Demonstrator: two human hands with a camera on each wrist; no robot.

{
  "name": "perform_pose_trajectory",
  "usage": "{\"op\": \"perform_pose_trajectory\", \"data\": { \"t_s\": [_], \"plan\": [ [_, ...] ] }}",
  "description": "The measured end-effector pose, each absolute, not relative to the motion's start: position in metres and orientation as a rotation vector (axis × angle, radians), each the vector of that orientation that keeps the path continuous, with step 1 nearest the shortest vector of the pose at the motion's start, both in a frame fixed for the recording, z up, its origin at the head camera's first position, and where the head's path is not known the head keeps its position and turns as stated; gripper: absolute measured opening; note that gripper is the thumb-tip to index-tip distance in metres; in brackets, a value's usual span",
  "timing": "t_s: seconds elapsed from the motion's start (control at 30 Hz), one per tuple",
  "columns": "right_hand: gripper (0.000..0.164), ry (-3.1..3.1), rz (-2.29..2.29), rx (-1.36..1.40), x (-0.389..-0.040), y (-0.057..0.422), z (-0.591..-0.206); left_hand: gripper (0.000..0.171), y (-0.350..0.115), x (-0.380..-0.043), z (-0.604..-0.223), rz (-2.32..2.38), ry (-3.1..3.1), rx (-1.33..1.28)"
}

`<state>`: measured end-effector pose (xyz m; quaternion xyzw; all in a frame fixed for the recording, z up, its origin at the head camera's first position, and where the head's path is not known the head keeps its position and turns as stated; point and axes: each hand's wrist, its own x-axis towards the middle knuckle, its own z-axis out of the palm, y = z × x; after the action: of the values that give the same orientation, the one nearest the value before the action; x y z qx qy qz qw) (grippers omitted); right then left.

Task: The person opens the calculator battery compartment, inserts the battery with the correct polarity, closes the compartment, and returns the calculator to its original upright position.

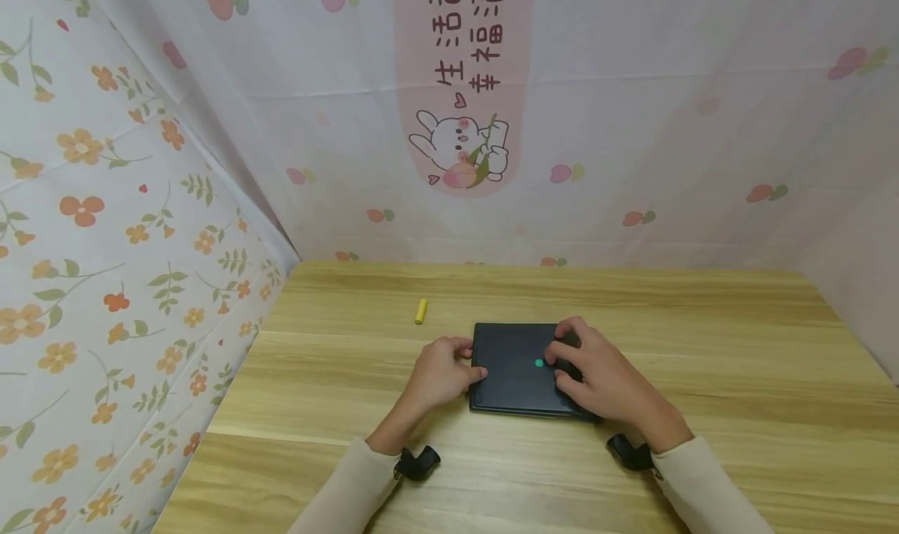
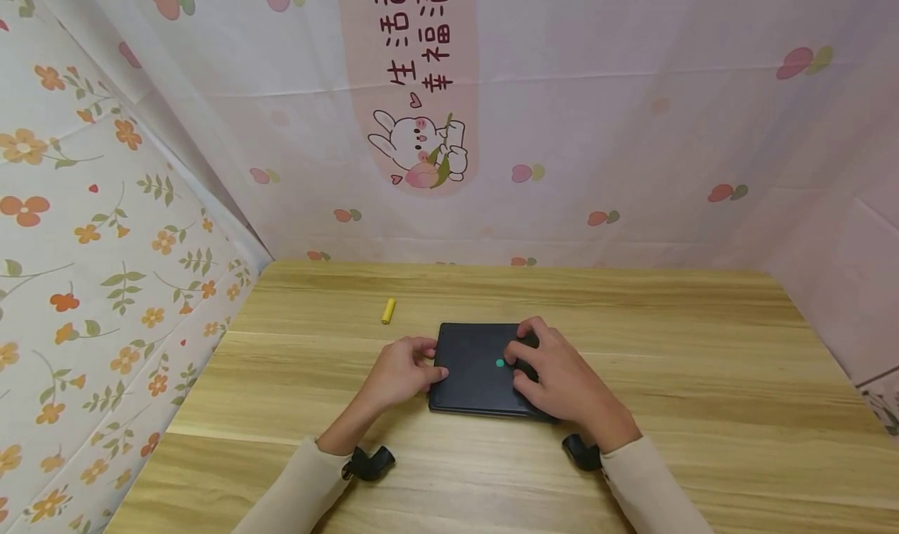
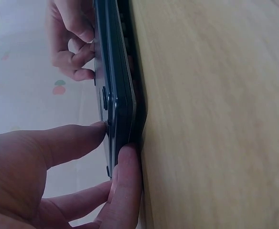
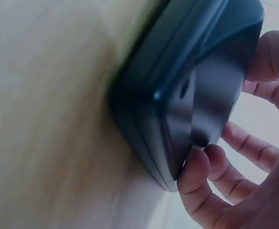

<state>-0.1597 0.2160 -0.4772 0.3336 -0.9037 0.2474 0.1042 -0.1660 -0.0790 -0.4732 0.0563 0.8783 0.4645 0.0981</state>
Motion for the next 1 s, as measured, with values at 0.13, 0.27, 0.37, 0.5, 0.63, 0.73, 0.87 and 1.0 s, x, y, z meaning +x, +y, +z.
{"op": "perform_pose_trajectory", "data": {
  "t_s": [0.13, 0.27, 0.37, 0.5, 0.63, 0.73, 0.87, 1.0],
  "plan": [
    [0.022, -2.667, 0.72, 0.98, -0.16, 0.2153, -0.4775, 0.056, -0.079, -0.1655, -0.4732, 1.378, 2.598, 0.17],
    [0.022, -2.669, 0.711, 0.984, -0.1597, 0.2143, -0.477, 0.056, -0.0794, -0.1656, -0.4733, 1.379, 2.596, 0.171],
    [0.022, -2.662, 0.704, 0.99, -0.1598, 0.2137, -0.4772, 0.056, -0.0795, -0.1659, -0.4735, 1.373, 2.598, 0.172],
    [0.022, -2.651, 0.692, 0.992, -0.161, 0.2138, -0.4791, 0.055, -0.0797, -0.1669, -0.474, 1.338, 2.626, 0.189],
    [0.023, -2.656, 0.682, 0.992, -0.1617, 0.214, -0.48, 0.054, -0.0796, -0.1673, -0.4737, 1.308, 2.65, 0.198],
    [0.023, -2.651, 0.682, 0.995, -0.1613, 0.2135, -0.4797, 0.054, -0.0796, -0.1672, -0.4732, 1.307, 2.645, 0.197],
    [0.023, -2.641, 0.681, 0.999, -0.1613, 0.2133, -0.4797, 0.055, -0.0797, -0.1667, -0.4732, 1.313, 2.633, 0.195],
    [0.021, -2.65, 0.692, 1.002, -0.161, 0.2144, -0.4789, 0.056, -0.08, -0.1668, -0.4735, 1.312, 2.637, 0.197]
  ]
}}
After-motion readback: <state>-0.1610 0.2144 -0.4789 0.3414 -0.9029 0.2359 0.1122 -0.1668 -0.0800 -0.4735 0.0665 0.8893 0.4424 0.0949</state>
